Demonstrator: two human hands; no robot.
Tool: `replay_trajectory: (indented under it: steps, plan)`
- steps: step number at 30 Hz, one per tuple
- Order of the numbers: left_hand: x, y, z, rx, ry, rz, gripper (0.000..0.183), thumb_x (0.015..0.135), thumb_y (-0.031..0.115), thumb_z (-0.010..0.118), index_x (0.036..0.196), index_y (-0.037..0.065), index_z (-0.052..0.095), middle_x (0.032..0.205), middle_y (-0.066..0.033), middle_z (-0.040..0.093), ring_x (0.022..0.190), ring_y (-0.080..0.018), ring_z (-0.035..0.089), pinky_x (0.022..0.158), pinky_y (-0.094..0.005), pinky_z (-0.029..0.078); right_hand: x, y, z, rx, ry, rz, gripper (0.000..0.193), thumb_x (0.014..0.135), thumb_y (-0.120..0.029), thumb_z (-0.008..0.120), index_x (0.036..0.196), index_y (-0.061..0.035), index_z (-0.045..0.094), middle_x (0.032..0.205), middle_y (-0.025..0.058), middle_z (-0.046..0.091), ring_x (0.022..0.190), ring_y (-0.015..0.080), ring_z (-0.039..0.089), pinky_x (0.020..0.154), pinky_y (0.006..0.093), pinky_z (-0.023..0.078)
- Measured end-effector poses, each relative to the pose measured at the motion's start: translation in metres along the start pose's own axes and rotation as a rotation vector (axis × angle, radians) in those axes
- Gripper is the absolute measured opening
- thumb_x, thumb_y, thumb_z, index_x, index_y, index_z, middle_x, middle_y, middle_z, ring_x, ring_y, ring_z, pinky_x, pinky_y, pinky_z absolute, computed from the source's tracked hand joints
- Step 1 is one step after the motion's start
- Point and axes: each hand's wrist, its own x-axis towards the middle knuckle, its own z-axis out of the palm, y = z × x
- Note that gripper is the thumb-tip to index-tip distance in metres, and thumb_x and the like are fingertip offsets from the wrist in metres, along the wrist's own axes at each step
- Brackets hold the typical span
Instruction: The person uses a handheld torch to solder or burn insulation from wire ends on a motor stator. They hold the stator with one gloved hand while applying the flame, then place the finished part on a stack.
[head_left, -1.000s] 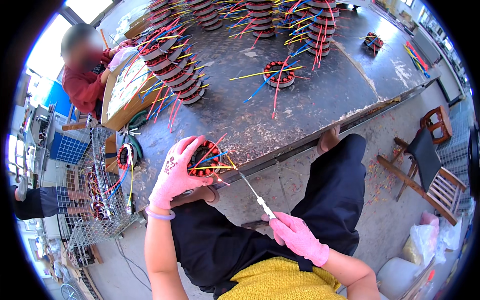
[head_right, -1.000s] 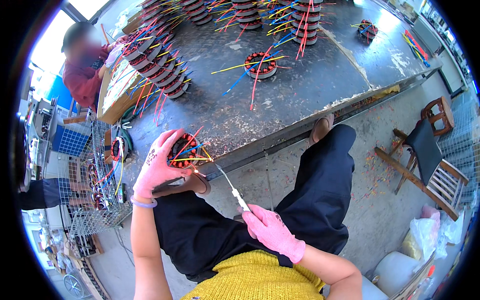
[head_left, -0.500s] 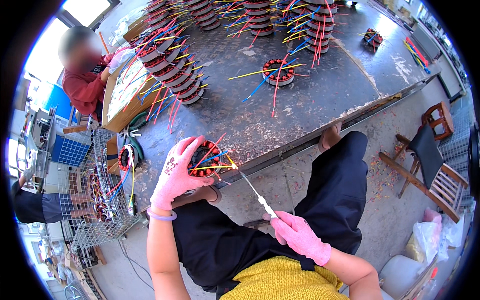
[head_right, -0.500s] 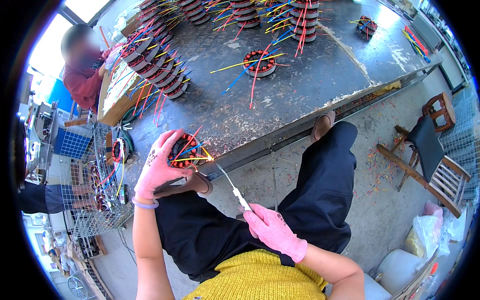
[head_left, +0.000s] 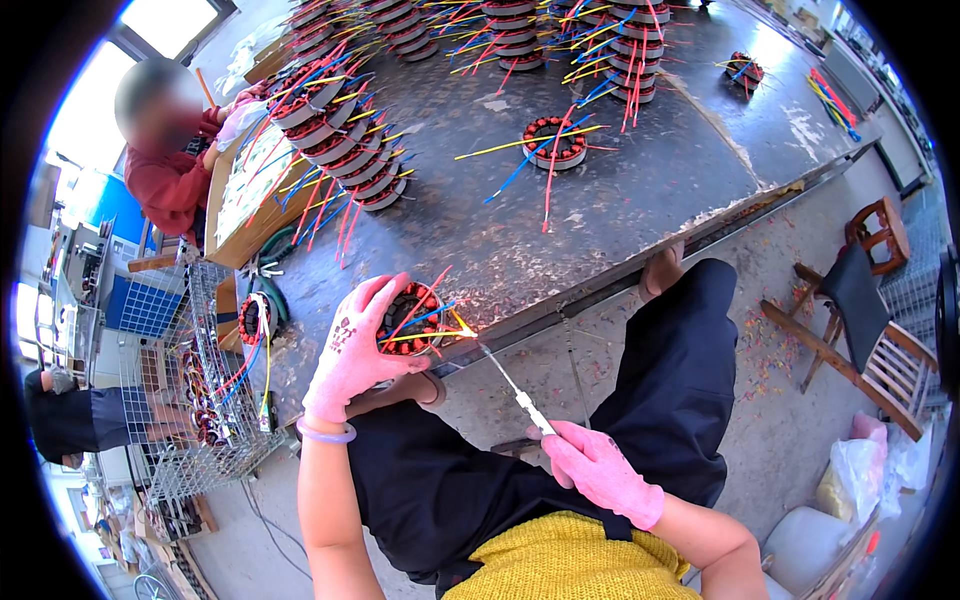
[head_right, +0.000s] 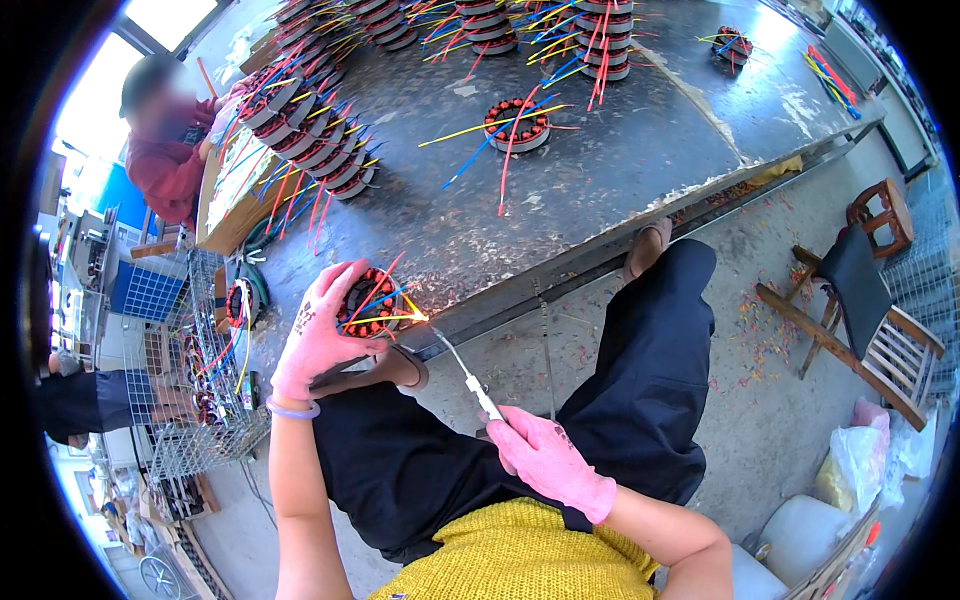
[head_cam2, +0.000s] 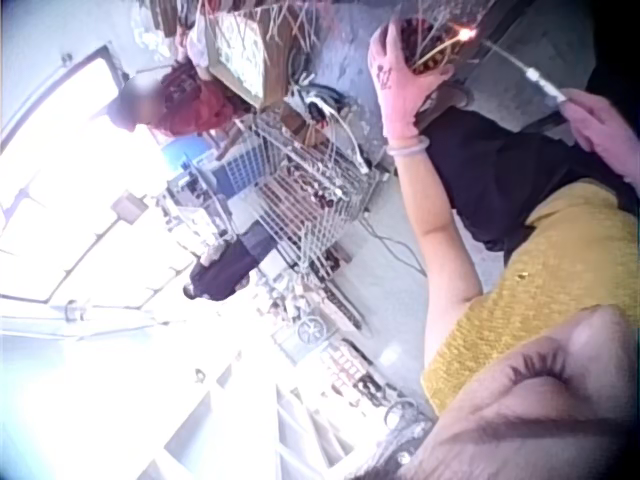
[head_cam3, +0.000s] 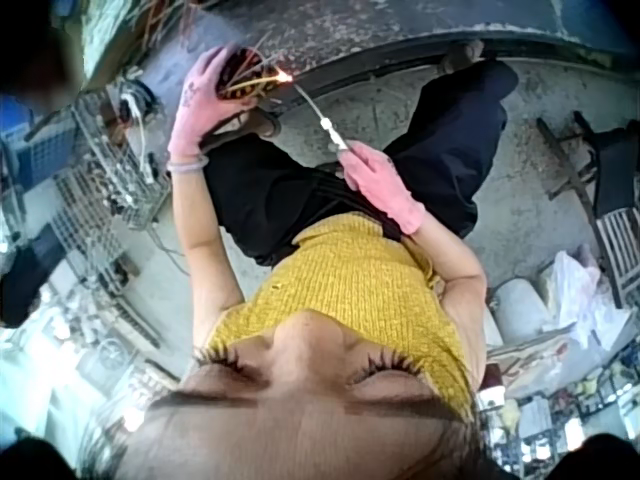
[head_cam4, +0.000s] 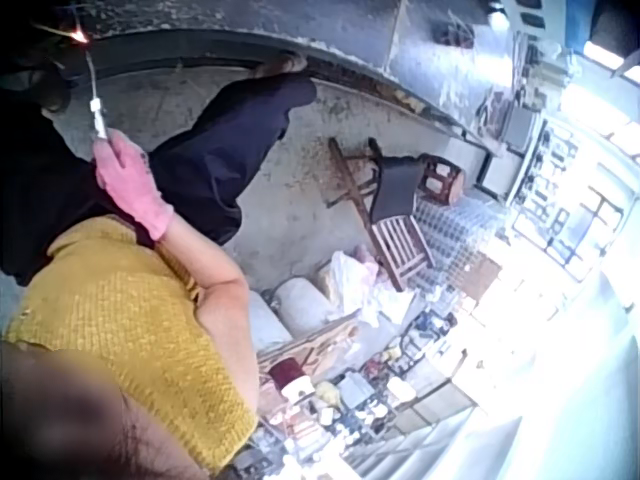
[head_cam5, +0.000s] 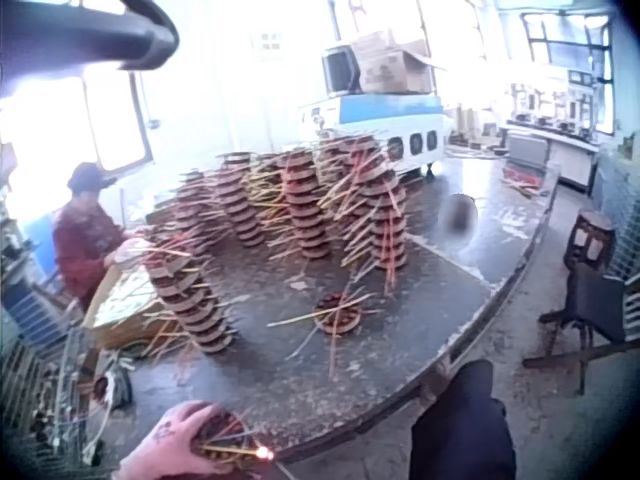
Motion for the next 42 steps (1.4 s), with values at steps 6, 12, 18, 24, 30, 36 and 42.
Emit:
replay_trajectory:
  steps: [6, 12, 18, 24, 30, 36, 42]
  plan:
    - [-0.0010, 0.0001, -0.0009, -0.014, 0.000, 0.003, 0.096, 0.052, 0.021, 0.089, 0.139, 0.003, 0.051, 0.133, -0.0166, 0.053, 0.125, -0.0366, 0.051, 0.107, -0.0422, 0.040, 0.0002, 0.0021, -0.0034, -0.116, -0.001, -0.042, 0.037, 0.104, -0.029, 0.048, 0.125, 0.0002, 0.058, 0.066, 0.0007, 0.050, 0.058, 0.0079, 0.047, 0.056, 0.0273, 0.041]
    - [-0.0004, 0.0007, -0.0010, -0.002, -0.006, 0.008, 0.098, 0.052, 0.020, 0.089, 0.140, 0.003, 0.050, 0.134, -0.0168, 0.052, 0.125, -0.0365, 0.050, 0.108, -0.0426, 0.040, 0.0001, 0.0010, -0.0030, -0.118, -0.002, -0.032, 0.037, 0.104, -0.028, 0.048, 0.125, 0.0002, 0.058, 0.066, 0.0007, 0.049, 0.058, 0.0078, 0.047, 0.056, 0.0271, 0.041]
    - [-0.0009, -0.0006, -0.0006, -0.014, -0.005, 0.009, 0.097, 0.052, 0.019, 0.089, 0.140, 0.003, 0.050, 0.134, -0.0168, 0.052, 0.126, -0.0364, 0.050, 0.108, -0.0429, 0.040, -0.0005, 0.0006, -0.0023, -0.084, -0.002, -0.024, 0.036, 0.104, -0.027, 0.048, 0.125, 0.0006, 0.058, 0.066, 0.0003, 0.049, 0.059, 0.0074, 0.046, 0.057, 0.0269, 0.041]
    - [-0.0010, -0.0002, -0.0004, -0.017, -0.009, 0.007, 0.096, 0.053, 0.018, 0.088, 0.140, 0.002, 0.050, 0.135, -0.0169, 0.052, 0.126, -0.0365, 0.050, 0.108, -0.0426, 0.040, -0.0009, 0.0017, -0.0037, -0.128, 0.008, -0.022, 0.037, 0.104, -0.028, 0.048, 0.124, 0.0007, 0.058, 0.066, 0.0009, 0.050, 0.059, 0.0081, 0.047, 0.057, 0.0279, 0.042]
    - [-0.0013, 0.0016, -0.0019, -0.022, -0.013, 0.004, 0.097, 0.053, 0.018, 0.088, 0.141, 0.002, 0.049, 0.135, -0.0173, 0.051, 0.126, -0.0364, 0.050, 0.108, -0.0425, 0.040, -0.0003, -0.0016, -0.0039, -0.164, -0.004, -0.027, 0.037, 0.104, -0.030, 0.047, 0.122, 0.0001, 0.058, 0.065, 0.0022, 0.050, 0.059, 0.0089, 0.048, 0.057, 0.0288, 0.042]
    - [-0.0012, -0.0018, -0.0006, -0.008, -0.016, 0.007, 0.097, 0.053, 0.019, 0.088, 0.141, 0.002, 0.049, 0.136, -0.0172, 0.051, 0.126, -0.0362, 0.050, 0.108, -0.0425, 0.040, -0.0003, -0.0016, -0.0035, -0.180, 0.001, -0.046, 0.036, 0.104, -0.029, 0.047, 0.122, 0.0001, 0.059, 0.065, 0.0024, 0.051, 0.058, 0.0091, 0.048, 0.057, 0.0289, 0.043]
    - [-0.0012, -0.0009, -0.0001, -0.043, -0.014, -0.001, 0.096, 0.054, 0.019, 0.088, 0.140, 0.001, 0.049, 0.136, -0.0171, 0.051, 0.127, -0.0358, 0.050, 0.108, -0.0424, 0.040, -0.0005, 0.0008, -0.0031, -0.152, 0.013, -0.031, 0.037, 0.104, -0.030, 0.047, 0.122, -0.0003, 0.059, 0.066, 0.0023, 0.050, 0.058, 0.0095, 0.048, 0.057, 0.0288, 0.042]
